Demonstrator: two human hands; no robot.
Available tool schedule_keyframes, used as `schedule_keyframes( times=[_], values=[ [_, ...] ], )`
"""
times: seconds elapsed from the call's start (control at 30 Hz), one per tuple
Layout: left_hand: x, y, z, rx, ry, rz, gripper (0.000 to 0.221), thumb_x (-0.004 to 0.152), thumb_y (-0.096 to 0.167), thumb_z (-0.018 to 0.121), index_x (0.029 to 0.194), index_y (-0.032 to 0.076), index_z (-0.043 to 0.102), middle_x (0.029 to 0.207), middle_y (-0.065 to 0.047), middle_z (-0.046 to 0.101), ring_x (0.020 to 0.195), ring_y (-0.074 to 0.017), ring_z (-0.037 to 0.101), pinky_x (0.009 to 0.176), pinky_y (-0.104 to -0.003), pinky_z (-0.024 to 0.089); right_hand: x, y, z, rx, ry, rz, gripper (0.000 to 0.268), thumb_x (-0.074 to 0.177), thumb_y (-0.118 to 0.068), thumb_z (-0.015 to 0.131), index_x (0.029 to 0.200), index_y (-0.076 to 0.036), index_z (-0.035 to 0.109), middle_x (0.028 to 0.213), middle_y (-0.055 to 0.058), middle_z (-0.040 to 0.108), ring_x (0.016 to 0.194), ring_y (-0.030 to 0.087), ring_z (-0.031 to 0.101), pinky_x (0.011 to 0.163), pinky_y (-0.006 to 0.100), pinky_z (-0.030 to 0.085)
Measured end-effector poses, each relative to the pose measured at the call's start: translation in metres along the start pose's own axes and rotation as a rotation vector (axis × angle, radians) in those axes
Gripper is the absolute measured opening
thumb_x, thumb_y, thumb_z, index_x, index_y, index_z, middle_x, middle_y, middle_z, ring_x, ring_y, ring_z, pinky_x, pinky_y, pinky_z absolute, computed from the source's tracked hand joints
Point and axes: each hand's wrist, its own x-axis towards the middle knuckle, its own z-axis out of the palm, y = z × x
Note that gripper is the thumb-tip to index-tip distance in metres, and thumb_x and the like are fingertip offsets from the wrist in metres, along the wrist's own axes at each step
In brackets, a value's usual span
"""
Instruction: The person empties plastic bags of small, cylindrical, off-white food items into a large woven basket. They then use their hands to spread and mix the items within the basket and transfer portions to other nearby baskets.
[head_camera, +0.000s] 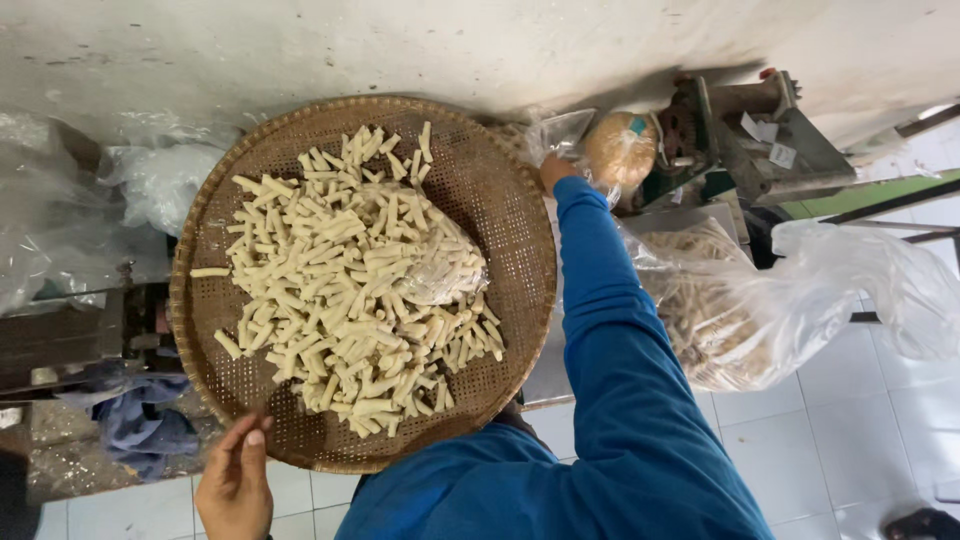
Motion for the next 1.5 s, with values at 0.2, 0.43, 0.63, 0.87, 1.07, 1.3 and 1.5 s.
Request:
schedule_keyframes(
  times=[0.2,0.43,0.63,0.87,1.07,1.3,1.5],
  values=[
    [-0.034,-0.008,0.009,0.132,0.053,0.049,0.025,0.105,0.004,0.06,0.127,-0.007,0.064,0.126,-0.017,0.069,0.119,-0.0205,0.067,0.106,-0.031,0.052,0.039,0.023,0.022,-0.035,0.078,0.006,0.09,0.091,-0.067,0.065,0.145,-0.001,0.038,0.143,0.031,0.036,0.133,0.047,0.037,0.111,0.057,0.035],
    [-0.032,0.058,0.028,0.413,0.115,0.094,0.032,0.101,0.009,0.067,0.131,-0.001,0.064,0.124,-0.016,0.069,0.11,-0.0225,0.068,0.098,-0.031,0.054,-0.009,0.028,-0.054,-0.039,0.357,-0.081,0.068,0.098,-0.06,0.064,0.134,-0.001,0.058,0.13,0.027,0.059,0.12,0.043,0.056,0.103,0.054,0.046],
    [0.017,0.11,0.074,0.59,-0.014,0.493,0.042,0.094,0.014,0.078,0.131,0.001,0.063,0.132,-0.02,0.064,0.123,-0.0377,0.062,0.105,-0.044,0.052,-0.161,-0.033,-0.113,0.748,0.556,-0.42,0.061,0.095,-0.059,0.062,0.129,-0.008,0.067,0.114,0.017,0.077,0.104,0.03,0.077,0.094,0.045,0.063],
    [0.122,0.126,0.145,0.902,-0.248,0.447,0.105,0.072,0.069,0.083,0.155,0.021,0.042,0.161,-0.032,0.018,0.146,-0.0579,0.02,0.105,-0.082,0.024,-0.284,-0.13,-0.058,0.305,0.239,-0.967,0.135,0.062,-0.064,0.09,0.162,-0.007,0.018,0.16,0.037,0.019,0.143,0.055,0.03,0.111,0.058,0.042],
    [0.163,0.105,0.141,0.741,-0.221,0.354,0.08,0.087,0.049,0.077,0.156,0.022,0.045,0.151,-0.034,0.039,0.14,-0.0549,0.039,0.097,-0.065,0.052,-0.257,-0.142,-0.07,0.507,0.237,-0.651,0.11,0.076,-0.048,0.087,0.16,-0.01,0.027,0.156,0.028,0.042,0.138,0.043,0.051,0.11,0.055,0.045],
    [0.126,0.082,0.114,0.745,-0.267,0.685,0.056,0.089,0.036,0.075,0.141,0.024,0.056,0.145,-0.032,0.047,0.136,-0.0489,0.051,0.093,-0.053,0.06,-0.26,-0.141,-0.079,0.388,0.288,-0.635,0.091,0.078,-0.046,0.083,0.15,-0.007,0.042,0.137,0.025,0.057,0.124,0.036,0.061,0.104,0.049,0.055],
    [0.129,0.085,0.077,0.714,-0.257,0.248,0.071,0.093,0.045,0.072,0.155,0.024,0.044,0.153,-0.032,0.038,0.127,-0.0526,0.052,0.095,-0.058,0.056,-0.248,-0.158,-0.084,0.546,0.393,-0.482,0.092,0.09,-0.05,0.077,0.155,-0.001,0.035,0.146,0.027,0.051,0.133,0.039,0.055,0.108,0.053,0.049]
  ],
)
